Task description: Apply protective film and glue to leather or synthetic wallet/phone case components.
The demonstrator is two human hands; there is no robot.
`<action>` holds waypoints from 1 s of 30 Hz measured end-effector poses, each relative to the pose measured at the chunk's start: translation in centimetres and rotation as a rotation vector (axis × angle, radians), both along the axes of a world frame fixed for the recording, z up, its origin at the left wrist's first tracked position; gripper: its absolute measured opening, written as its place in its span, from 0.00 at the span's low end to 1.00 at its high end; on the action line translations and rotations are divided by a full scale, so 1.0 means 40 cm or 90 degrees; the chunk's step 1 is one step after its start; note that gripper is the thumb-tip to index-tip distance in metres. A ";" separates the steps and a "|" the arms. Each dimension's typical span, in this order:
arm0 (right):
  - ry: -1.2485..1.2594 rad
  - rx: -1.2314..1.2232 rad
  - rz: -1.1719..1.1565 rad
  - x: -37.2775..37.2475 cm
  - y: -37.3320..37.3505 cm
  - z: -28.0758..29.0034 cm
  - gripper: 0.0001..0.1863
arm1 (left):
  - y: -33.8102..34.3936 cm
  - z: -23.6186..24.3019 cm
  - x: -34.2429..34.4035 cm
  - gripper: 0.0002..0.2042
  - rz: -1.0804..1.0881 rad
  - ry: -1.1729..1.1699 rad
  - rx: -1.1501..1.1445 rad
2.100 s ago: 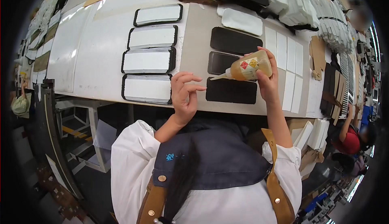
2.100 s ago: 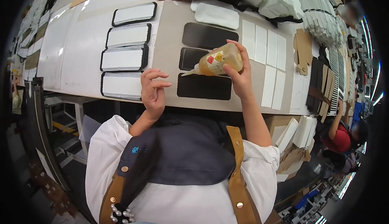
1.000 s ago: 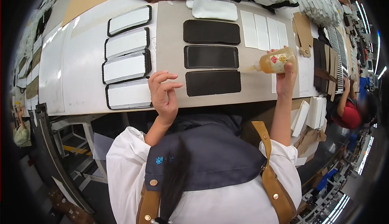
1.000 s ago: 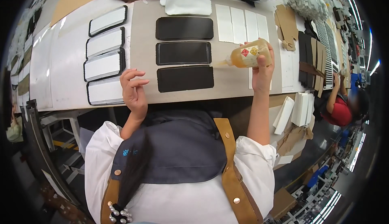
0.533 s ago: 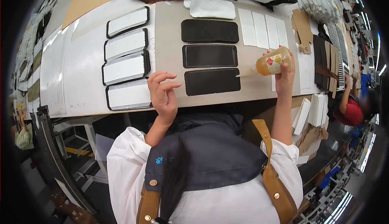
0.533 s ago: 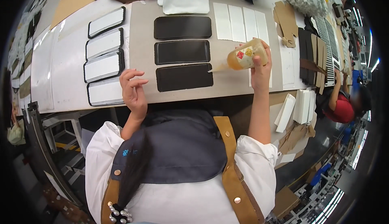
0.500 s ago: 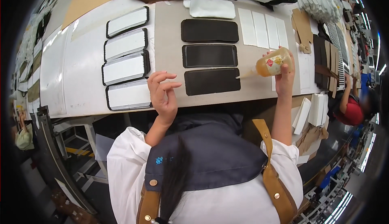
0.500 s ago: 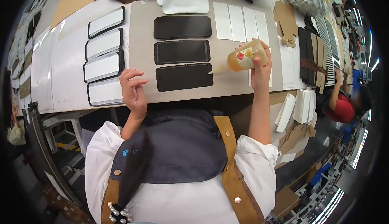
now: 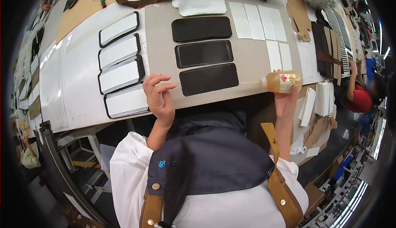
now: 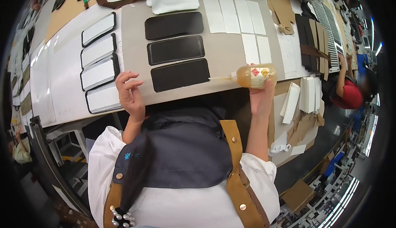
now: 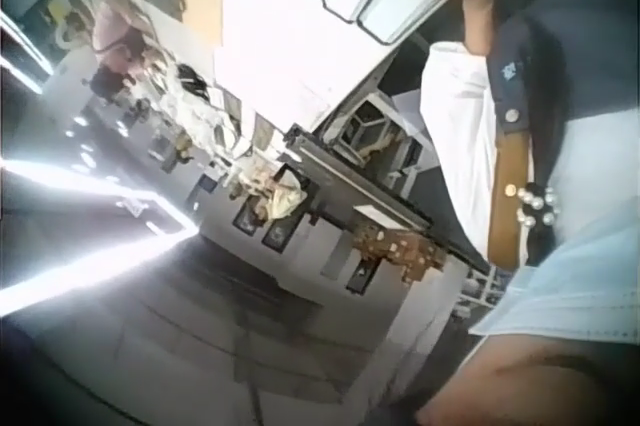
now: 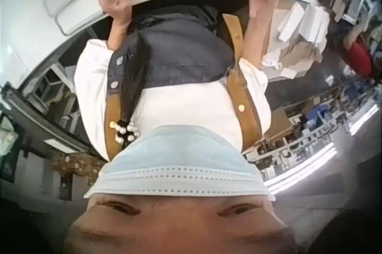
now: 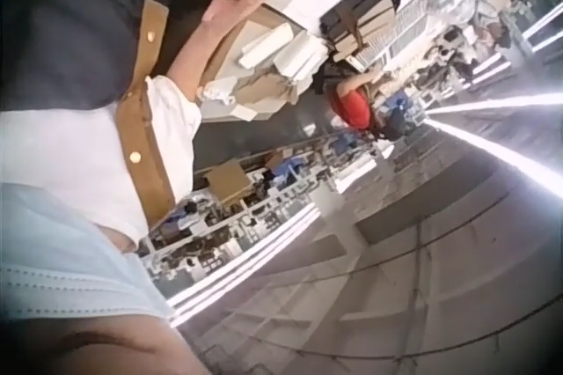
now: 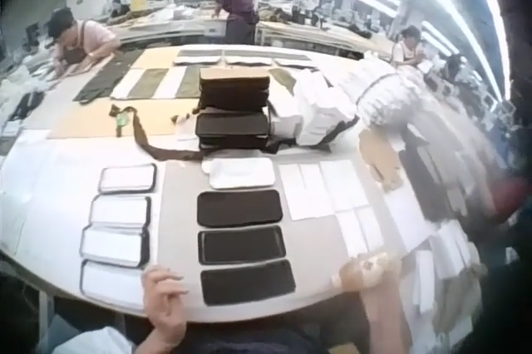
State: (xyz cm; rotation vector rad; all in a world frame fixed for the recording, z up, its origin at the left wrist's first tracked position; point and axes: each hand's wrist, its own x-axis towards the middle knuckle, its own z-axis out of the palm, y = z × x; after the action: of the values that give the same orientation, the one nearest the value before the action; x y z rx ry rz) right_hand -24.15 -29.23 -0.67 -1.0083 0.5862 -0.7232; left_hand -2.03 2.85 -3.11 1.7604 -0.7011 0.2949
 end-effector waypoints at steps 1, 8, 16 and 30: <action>-0.001 0.000 -0.005 -0.019 0.021 -0.001 0.44 | 0.001 -0.003 0.000 0.13 -0.001 -0.001 -0.005; 0.038 -0.294 -0.212 -0.038 0.203 -0.001 0.41 | -0.003 -0.004 0.002 0.13 -0.018 -0.017 -0.007; 0.035 -0.389 -0.249 -0.025 0.233 -0.049 0.44 | 0.005 -0.013 0.004 0.14 -0.022 -0.019 -0.008; -0.039 -0.451 -0.079 0.042 0.352 -0.042 0.43 | -0.006 0.000 0.000 0.13 0.006 -0.019 -0.034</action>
State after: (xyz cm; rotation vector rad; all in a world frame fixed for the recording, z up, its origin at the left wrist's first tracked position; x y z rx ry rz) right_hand -22.48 -15.14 -2.35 -1.6023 0.3372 -1.1049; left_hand -2.02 2.63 -3.09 1.7111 -0.7008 0.3437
